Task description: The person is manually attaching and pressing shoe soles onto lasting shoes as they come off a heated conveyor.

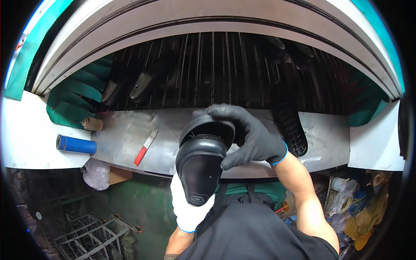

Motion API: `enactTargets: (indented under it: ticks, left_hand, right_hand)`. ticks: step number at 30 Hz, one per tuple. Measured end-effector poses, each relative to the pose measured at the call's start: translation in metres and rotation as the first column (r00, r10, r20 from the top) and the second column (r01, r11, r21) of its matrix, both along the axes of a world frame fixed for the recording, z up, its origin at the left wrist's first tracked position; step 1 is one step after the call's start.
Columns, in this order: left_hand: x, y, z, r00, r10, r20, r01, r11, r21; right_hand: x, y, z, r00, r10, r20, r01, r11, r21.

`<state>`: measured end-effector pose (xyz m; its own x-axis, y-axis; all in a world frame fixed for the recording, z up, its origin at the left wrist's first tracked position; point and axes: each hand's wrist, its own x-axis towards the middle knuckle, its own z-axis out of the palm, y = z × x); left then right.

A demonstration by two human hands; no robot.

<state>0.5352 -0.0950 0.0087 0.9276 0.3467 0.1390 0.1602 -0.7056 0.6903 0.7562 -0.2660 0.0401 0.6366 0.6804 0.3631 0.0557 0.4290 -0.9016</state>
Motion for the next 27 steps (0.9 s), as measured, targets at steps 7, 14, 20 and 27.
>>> enactTargets:
  ticks: [7,14,20,27]
  left_hand:
    - [0.011,-0.002,0.007,1.0,-0.012,0.02,0.012,1.0,-0.016]
    - [0.006,-0.001,0.005,1.0,-0.017,0.026,0.018,0.999,-0.031]
    - [0.006,-0.001,0.005,1.0,-0.015,0.014,0.015,1.0,-0.014]
    - [0.0,0.0,0.005,1.0,-0.021,0.02,0.022,0.999,-0.038]
  right_hand:
    - [-0.004,-0.006,0.001,0.995,0.092,0.036,-0.092,0.996,-0.009]
    - [-0.005,-0.008,0.004,0.994,0.092,0.061,-0.091,0.996,-0.017]
    - [-0.004,-0.007,0.007,0.99,0.116,0.074,-0.115,0.993,-0.027]
    - [-0.006,-0.004,0.002,0.99,0.132,0.039,-0.128,0.987,-0.097]
